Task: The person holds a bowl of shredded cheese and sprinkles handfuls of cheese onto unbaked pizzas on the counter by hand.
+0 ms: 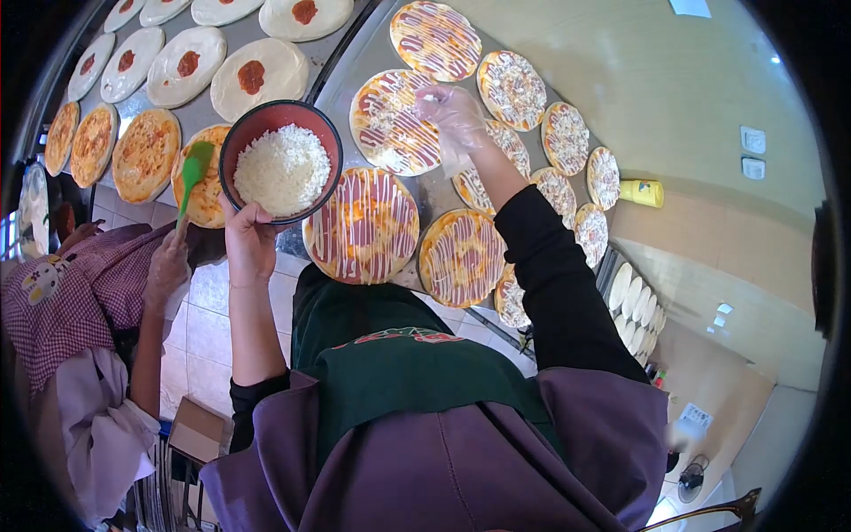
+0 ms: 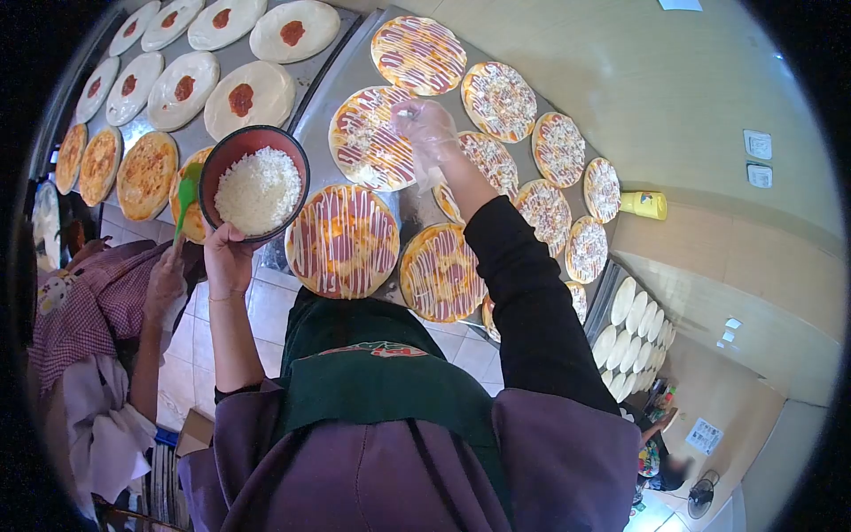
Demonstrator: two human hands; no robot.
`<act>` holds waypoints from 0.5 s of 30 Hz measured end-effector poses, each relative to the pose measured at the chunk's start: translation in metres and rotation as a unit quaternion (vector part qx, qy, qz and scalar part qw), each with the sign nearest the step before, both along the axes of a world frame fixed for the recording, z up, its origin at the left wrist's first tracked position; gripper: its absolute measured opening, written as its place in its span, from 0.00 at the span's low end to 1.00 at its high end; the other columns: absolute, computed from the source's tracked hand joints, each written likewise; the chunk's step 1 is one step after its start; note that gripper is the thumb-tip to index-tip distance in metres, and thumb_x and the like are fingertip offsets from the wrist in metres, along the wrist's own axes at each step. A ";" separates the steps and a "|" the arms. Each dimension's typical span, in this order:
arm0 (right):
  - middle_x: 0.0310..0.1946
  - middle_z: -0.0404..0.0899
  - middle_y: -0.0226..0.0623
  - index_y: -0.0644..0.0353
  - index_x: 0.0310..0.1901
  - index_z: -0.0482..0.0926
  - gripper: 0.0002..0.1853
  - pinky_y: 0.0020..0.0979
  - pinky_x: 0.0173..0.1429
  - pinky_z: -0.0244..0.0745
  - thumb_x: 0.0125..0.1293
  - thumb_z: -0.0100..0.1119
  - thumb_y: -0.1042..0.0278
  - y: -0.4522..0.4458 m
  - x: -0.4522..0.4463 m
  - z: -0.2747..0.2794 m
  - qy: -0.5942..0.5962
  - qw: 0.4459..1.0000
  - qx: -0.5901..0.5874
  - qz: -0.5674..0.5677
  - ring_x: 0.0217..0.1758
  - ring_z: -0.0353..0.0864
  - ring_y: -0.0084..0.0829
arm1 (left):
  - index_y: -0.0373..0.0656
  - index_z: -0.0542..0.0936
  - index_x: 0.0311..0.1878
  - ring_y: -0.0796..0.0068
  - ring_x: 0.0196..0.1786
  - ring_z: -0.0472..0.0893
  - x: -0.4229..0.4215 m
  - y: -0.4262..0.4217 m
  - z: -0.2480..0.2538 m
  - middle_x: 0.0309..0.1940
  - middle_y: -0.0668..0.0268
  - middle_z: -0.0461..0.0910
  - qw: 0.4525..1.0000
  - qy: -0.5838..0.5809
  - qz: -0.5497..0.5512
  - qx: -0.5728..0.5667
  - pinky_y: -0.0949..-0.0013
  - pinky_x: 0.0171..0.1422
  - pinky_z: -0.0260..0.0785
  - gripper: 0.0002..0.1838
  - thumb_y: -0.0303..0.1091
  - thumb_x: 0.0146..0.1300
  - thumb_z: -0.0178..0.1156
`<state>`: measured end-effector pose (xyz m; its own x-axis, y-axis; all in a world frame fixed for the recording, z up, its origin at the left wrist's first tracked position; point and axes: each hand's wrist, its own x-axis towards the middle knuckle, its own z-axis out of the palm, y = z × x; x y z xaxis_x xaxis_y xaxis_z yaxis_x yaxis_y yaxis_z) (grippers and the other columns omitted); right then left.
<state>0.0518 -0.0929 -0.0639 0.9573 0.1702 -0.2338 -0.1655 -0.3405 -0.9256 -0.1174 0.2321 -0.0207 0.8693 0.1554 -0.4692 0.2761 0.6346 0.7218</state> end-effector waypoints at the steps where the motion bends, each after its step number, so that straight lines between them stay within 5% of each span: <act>1: 0.30 0.82 0.33 0.63 0.41 0.82 0.11 0.22 0.39 0.73 0.56 0.64 0.72 0.004 0.001 0.003 0.003 1.000 -0.017 -0.003 0.31 0.79 0.20 | 0.48 0.52 0.68 0.53 0.57 0.74 0.000 0.000 -0.001 0.62 0.57 0.64 1.000 0.000 -0.001 0.000 0.49 0.49 0.79 0.41 0.19 0.45 0.45; 6: 0.28 0.81 0.33 0.61 0.41 0.82 0.09 0.23 0.39 0.74 0.58 0.61 0.72 0.012 0.013 -0.006 -0.033 0.997 0.004 -0.065 0.31 0.79 0.21 | 0.45 0.54 0.68 0.54 0.57 0.75 0.000 -0.006 0.005 0.61 0.57 0.66 1.000 -0.014 -0.005 0.004 0.50 0.47 0.80 0.40 0.19 0.45 0.45; 8: 0.27 0.81 0.33 0.57 0.40 0.84 0.09 0.25 0.41 0.75 0.58 0.60 0.69 0.016 0.018 0.009 -0.074 0.974 -0.208 -0.049 0.30 0.79 0.22 | 0.45 0.54 0.67 0.54 0.56 0.75 -0.002 -0.007 0.005 0.60 0.56 0.66 1.000 -0.019 -0.009 0.006 0.50 0.46 0.80 0.40 0.19 0.45 0.45; 15: 0.27 0.82 0.35 0.54 0.39 0.85 0.09 0.26 0.41 0.74 0.57 0.61 0.66 -0.006 0.014 -0.007 -0.071 0.982 -0.173 -0.031 0.31 0.81 0.25 | 0.44 0.55 0.67 0.54 0.55 0.76 -0.011 -0.005 0.000 0.60 0.56 0.65 1.000 0.001 -0.003 0.006 0.51 0.46 0.81 0.38 0.20 0.46 0.44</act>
<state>0.0659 -0.0992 -0.0712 0.9904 0.0454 -0.1304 -0.0727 -0.6314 -0.7721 -0.1282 0.2268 -0.0207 0.8695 0.1549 -0.4691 0.2820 0.6240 0.7288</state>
